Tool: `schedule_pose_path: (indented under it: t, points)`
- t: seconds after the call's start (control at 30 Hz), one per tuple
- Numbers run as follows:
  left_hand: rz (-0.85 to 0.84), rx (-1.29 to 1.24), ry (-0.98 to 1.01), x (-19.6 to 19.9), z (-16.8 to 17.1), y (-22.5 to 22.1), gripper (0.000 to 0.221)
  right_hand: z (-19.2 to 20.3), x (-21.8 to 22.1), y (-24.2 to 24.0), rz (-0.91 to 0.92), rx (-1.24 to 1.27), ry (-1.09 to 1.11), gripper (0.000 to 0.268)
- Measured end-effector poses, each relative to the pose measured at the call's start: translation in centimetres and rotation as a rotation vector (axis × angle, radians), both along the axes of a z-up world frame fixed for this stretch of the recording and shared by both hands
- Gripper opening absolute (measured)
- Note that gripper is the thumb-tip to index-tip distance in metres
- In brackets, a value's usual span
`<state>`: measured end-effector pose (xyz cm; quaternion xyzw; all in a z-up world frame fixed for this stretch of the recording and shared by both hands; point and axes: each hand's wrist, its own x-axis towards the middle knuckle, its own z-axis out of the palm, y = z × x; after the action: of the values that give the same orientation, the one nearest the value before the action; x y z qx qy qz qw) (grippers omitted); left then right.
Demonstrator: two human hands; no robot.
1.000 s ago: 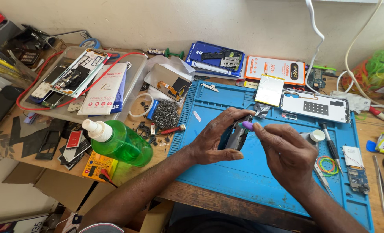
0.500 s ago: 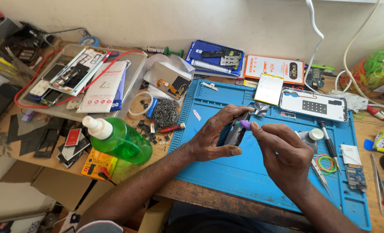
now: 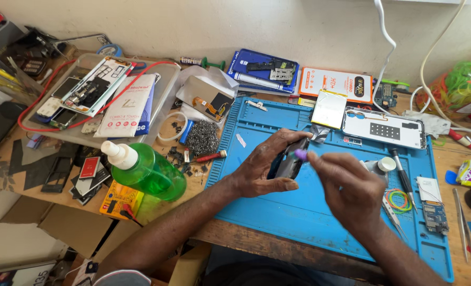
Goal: The person cleans a phone component with a brush on a blue mat and uses a pointed tool to scrape along the edges of a phone frame.
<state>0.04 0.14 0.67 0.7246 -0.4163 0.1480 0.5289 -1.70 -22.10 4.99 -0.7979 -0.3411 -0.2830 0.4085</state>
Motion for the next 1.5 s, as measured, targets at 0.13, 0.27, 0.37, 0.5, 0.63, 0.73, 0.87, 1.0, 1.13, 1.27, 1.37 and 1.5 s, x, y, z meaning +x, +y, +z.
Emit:
schedule_pose_path:
  t: [0.13,0.27,0.37,0.5,0.63,0.73,0.87,1.0,1.13,1.27,1.37,1.5]
  points:
    - [-0.045,-0.049,0.032,-0.1,-0.1,-0.1,0.082,-0.4,-0.7,0.1,0.040,-0.009,-0.049,0.028]
    - [-0.014,-0.015,0.074,-0.4,-0.2,-0.5,0.084,-0.6,-0.1,-0.2,-0.010,-0.010,-0.034,0.028]
    - [-0.034,-0.035,0.088,-0.2,0.0,-0.5,0.083,-0.6,-0.2,-0.2,0.004,-0.039,-0.107,0.026]
    - [-0.018,-0.039,0.111,-0.2,-0.1,-0.3,0.083,-0.5,0.1,-0.1,-0.045,-0.057,-0.107,0.025]
    - [-0.027,-0.038,0.019,-0.2,-0.5,-0.4,0.080,0.4,0.7,-1.2,-0.101,0.034,-0.111,0.020]
    - [0.003,-0.017,0.140,-0.1,-0.6,-0.1,0.085,0.4,0.3,-1.0,-0.040,0.088,-0.058,0.022]
    - [-0.017,-0.047,0.131,-0.1,-0.6,0.0,0.082,0.0,-0.2,0.0,0.000,0.034,-0.005,0.027]
    - [-0.013,-0.036,0.106,0.0,-0.5,0.4,0.082,0.2,0.1,0.3,-0.043,-0.015,-0.029,0.026]
    - [-0.050,-0.053,0.071,-0.1,-0.3,0.1,0.083,-0.1,-0.7,0.2,0.048,-0.005,-0.101,0.028]
    - [-0.016,-0.023,0.095,-0.2,-0.3,0.1,0.082,-1.4,0.3,0.0,-0.041,-0.003,-0.084,0.022]
    - [-0.055,-0.019,0.098,-0.4,-0.1,0.2,0.082,-1.8,1.3,-1.3,-0.054,0.005,-0.114,0.020]
    - [-0.172,-0.059,0.160,-0.3,0.2,0.6,0.085,-0.1,2.8,-3.9,-0.168,0.096,0.038,0.024]
